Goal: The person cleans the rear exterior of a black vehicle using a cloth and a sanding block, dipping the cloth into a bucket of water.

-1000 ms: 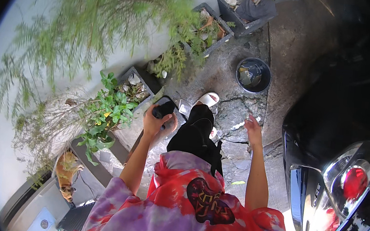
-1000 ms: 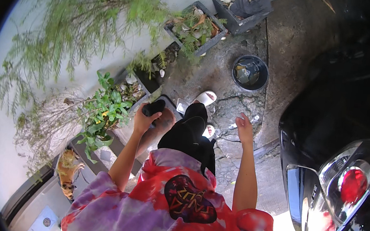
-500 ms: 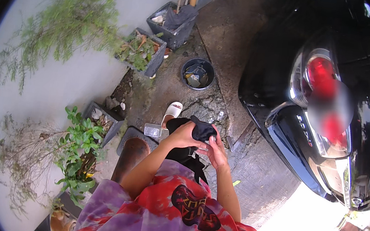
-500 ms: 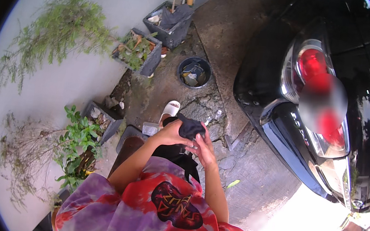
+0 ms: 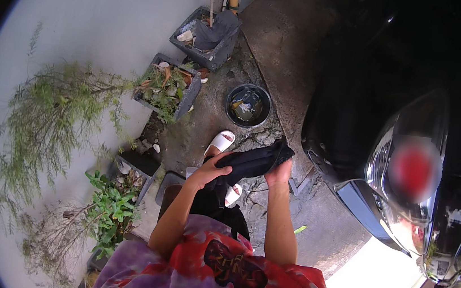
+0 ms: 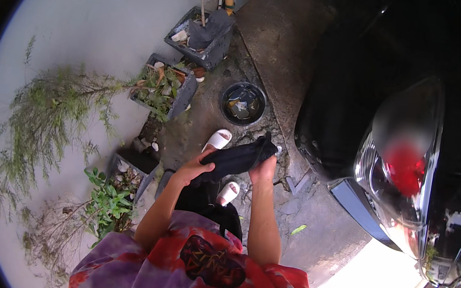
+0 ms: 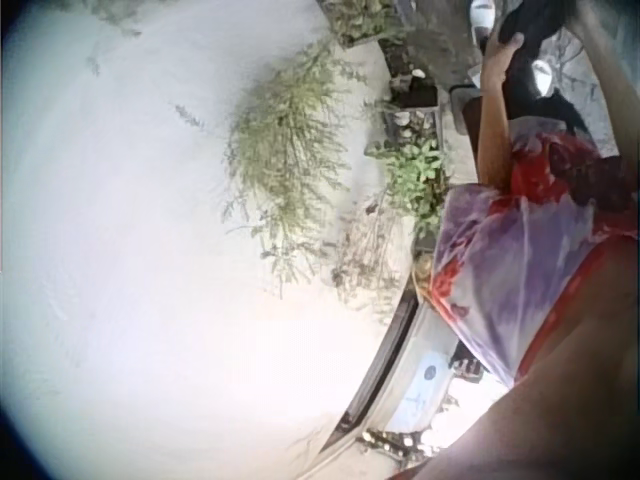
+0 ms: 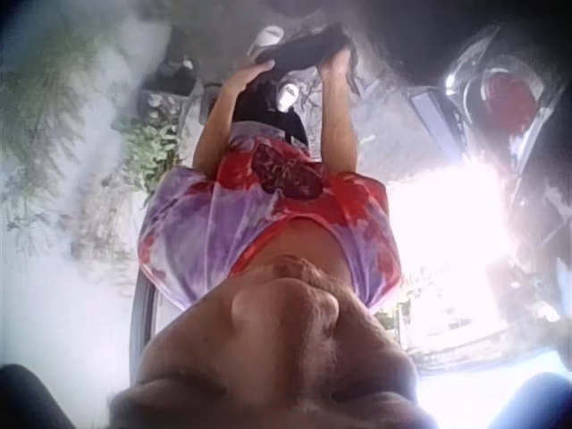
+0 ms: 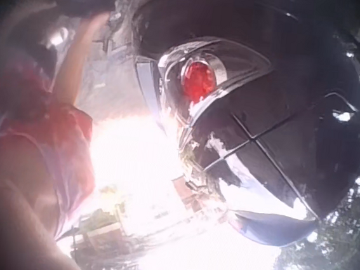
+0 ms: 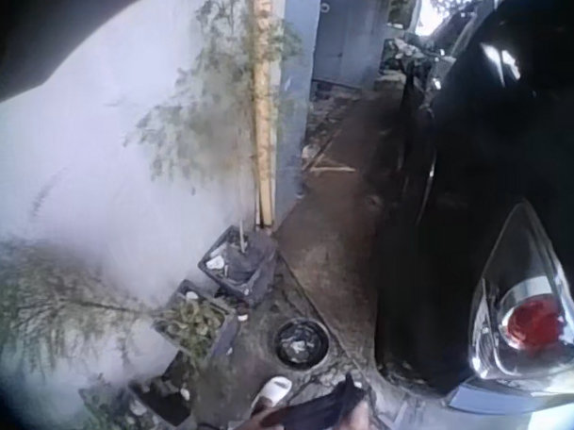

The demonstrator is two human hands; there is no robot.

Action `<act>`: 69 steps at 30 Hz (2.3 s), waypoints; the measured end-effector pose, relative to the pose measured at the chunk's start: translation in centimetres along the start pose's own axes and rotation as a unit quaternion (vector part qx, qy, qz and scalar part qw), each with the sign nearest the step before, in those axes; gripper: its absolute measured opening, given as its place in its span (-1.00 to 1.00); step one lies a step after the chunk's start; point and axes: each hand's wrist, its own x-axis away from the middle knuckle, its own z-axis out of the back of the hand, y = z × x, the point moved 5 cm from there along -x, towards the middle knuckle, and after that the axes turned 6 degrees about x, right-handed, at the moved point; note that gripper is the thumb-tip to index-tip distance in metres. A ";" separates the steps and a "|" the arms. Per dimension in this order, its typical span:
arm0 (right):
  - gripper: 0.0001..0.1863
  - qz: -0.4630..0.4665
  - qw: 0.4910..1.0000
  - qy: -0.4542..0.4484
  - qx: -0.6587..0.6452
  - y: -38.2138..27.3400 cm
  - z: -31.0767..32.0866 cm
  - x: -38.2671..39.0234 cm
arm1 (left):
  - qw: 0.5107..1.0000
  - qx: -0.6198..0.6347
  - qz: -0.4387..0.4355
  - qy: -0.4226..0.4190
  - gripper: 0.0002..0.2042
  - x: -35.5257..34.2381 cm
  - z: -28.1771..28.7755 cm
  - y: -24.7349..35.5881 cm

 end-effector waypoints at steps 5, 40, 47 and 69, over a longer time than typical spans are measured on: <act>-0.61 0.047 0.989 -0.076 -0.122 -2.6 -6.3 1.2 | 0.995 0.098 0.011 -0.036 -0.59 -10.9 1.9 4.7; 0.00 0.493 0.808 -0.091 0.309 -12.3 2.6 42.2 | 0.853 0.342 0.048 -0.391 -0.27 13.0 -35.3 2.6; -0.31 0.486 0.816 0.260 0.175 -8.6 24.7 49.1 | 0.760 -0.260 -0.593 -0.058 -0.11 4.5 -53.4 23.9; -0.53 0.298 0.905 0.178 0.247 -3.4 29.8 34.7 | 0.372 -0.503 -0.780 0.025 -0.22 9.3 -58.9 19.3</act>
